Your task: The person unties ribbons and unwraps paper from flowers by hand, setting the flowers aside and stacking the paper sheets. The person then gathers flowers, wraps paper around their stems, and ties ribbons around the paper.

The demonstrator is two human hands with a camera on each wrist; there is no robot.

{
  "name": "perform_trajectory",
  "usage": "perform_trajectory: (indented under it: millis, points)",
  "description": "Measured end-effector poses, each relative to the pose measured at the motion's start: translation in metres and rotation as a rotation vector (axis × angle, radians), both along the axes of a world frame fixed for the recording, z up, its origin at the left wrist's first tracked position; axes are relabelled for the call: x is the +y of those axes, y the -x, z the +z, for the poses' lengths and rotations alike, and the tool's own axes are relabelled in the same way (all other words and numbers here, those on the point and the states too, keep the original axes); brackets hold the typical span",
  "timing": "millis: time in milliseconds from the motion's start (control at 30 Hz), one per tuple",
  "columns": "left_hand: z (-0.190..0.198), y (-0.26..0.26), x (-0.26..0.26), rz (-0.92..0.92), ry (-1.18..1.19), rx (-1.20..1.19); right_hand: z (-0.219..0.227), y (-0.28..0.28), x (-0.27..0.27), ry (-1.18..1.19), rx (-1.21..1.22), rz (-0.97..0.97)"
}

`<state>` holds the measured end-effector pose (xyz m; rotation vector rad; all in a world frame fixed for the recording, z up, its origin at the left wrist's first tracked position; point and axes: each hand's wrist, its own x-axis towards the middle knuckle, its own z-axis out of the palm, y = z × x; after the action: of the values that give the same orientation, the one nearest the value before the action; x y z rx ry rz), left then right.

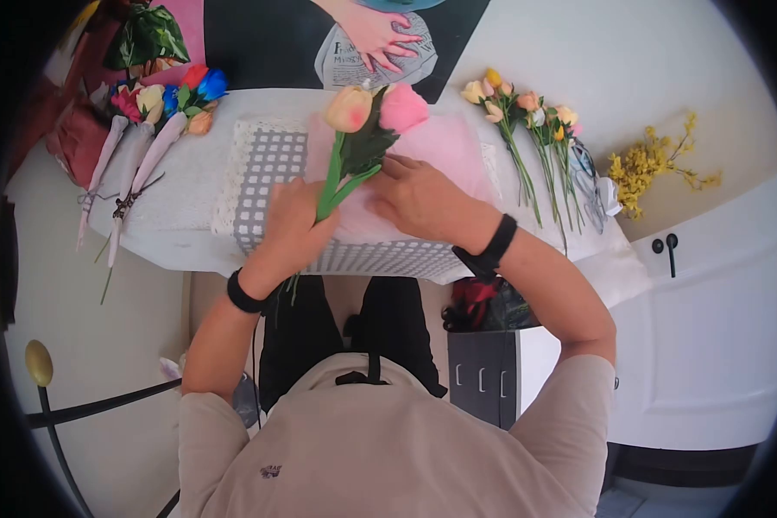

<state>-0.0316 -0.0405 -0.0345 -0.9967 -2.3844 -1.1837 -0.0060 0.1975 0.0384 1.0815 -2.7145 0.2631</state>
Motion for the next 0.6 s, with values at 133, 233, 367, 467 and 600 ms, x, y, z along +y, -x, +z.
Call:
perform_trajectory:
  millis: [133, 233, 367, 467, 600]
  points:
    - [0.001, 0.001, -0.002, -0.027, -0.007, 0.025, -0.023, 0.032, -0.013, 0.007, -0.067, -0.028]
    - [0.000, 0.005, -0.002, -0.064, 0.032, 0.014, -0.039, 0.050, -0.023, 0.122, -0.086, -0.062]
    - [0.000, 0.005, -0.002, -0.062, 0.012, 0.037, -0.064, 0.085, -0.003, 0.049, -0.058, 0.027]
    - [-0.003, 0.006, -0.001, -0.050, 0.004, 0.073, -0.090, 0.118, 0.014, 0.406, -0.432, 0.160]
    - [-0.004, 0.004, 0.000, -0.027, -0.035, 0.081, -0.071, 0.107, 0.010, 0.042, -0.181, -0.009]
